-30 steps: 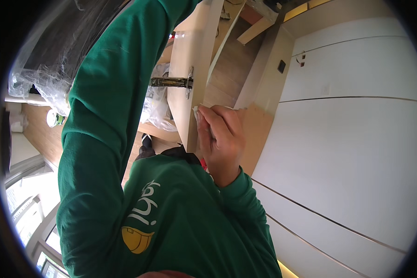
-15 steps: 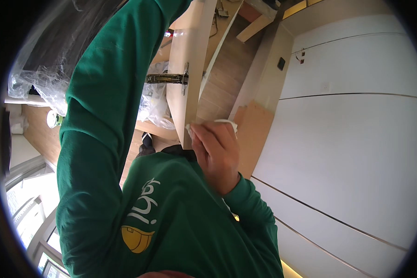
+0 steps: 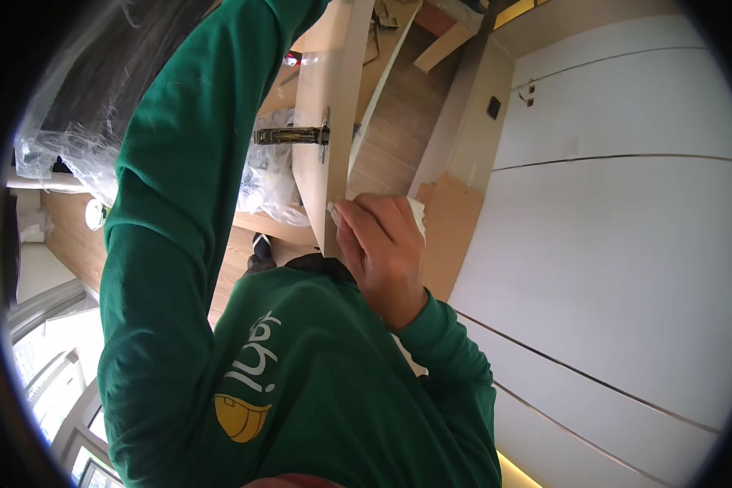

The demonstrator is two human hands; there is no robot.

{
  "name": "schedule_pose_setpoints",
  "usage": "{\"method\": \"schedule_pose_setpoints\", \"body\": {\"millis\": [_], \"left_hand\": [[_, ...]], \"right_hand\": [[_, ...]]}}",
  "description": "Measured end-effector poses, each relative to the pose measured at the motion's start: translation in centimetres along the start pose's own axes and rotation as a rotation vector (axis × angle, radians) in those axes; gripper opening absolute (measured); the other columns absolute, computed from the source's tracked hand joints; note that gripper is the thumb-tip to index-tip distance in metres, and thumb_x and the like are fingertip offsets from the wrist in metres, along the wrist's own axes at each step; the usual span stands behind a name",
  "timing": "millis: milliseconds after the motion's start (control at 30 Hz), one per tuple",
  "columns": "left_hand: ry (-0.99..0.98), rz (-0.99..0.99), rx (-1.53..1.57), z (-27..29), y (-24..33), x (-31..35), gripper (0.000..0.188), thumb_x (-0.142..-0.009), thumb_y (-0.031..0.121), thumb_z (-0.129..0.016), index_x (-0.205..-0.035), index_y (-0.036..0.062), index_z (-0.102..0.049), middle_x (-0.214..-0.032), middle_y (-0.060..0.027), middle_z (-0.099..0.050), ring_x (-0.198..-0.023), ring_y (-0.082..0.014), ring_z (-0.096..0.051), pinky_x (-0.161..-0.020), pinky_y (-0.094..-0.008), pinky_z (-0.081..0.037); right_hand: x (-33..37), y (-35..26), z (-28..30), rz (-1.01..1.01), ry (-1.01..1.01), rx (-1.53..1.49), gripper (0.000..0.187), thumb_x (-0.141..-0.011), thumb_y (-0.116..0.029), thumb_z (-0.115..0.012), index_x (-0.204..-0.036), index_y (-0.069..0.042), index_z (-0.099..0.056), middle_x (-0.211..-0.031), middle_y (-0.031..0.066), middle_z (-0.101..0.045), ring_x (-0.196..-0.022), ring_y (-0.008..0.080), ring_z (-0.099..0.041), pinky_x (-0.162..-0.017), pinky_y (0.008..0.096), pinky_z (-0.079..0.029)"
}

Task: The person uses a sanding block to smooth the edges and corners of a cabinet door, wipes the door with a cloth, and turns it over to sand the other side.

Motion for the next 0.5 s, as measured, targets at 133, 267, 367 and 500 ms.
{"method": "schedule_pose_setpoints", "body": {"millis": [133, 267, 367, 500], "left_hand": [[0.023, -0.004, 0.017, 0.0, -0.1, -0.1, 0.049, -0.094, 0.033, -0.063, -0.129, 0.0011, -0.070, -0.134, -0.0286, -0.071, -0.126, -0.0444, -0.068, -0.110, -0.0505, -0.052], [0.036, 0.011, -0.023, -0.2, -0.7, -0.8, 0.050, -0.094, 0.035, -0.063, -0.129, 0.0013, -0.070, -0.134, -0.0279, -0.071, -0.126, -0.0436, -0.068, -0.110, -0.0501, -0.052], [-0.020, 0.002, -0.036, -0.7, 0.1, -0.4, 0.051, -0.093, 0.036, -0.064, -0.130, 0.0017, -0.070, -0.135, -0.0276, -0.071, -0.127, -0.0427, -0.068, -0.110, -0.0496, -0.053], [0.062, -0.012, -0.058, 0.2, -0.5, -0.6, 0.052, -0.095, 0.037, -0.064, -0.132, 0.0008, -0.070, -0.136, -0.0278, -0.070, -0.129, -0.0419, -0.067, -0.110, -0.0494, -0.053]], "right_hand": [[0.5, -0.5, 0.2, 0.006, -0.038, 0.032, 0.023, -0.084, 0.010, -0.082, -0.104, 0.001, -0.078, -0.095, 0.0115, -0.070, -0.084, 0.0277, -0.068, -0.071, 0.0363, -0.055], [0.3, 0.1, -0.1, -0.004, -0.008, -0.021, 0.026, -0.082, 0.007, -0.082, -0.106, 0.000, -0.077, -0.096, 0.0104, -0.069, -0.083, 0.0299, -0.065, -0.071, 0.0407, -0.054], [-0.4, 0.7, -0.1, -0.036, -0.010, -0.060, 0.025, -0.083, 0.006, -0.082, -0.106, -0.001, -0.078, -0.096, 0.0106, -0.068, -0.083, 0.0299, -0.065, -0.071, 0.0411, -0.054], [2.1, 0.5, 0.0, 0.006, -0.062, -0.092, 0.025, -0.085, 0.006, -0.082, -0.108, -0.002, -0.078, -0.097, 0.0101, -0.069, -0.085, 0.0297, -0.066, -0.071, 0.0399, -0.055]]}}
Point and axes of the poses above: each hand's wrist, its own x-axis away from the middle knuckle, its own z-axis out of the back of the hand, y = z × x, the point moved 6 cm from there along -x, towards the middle knuckle
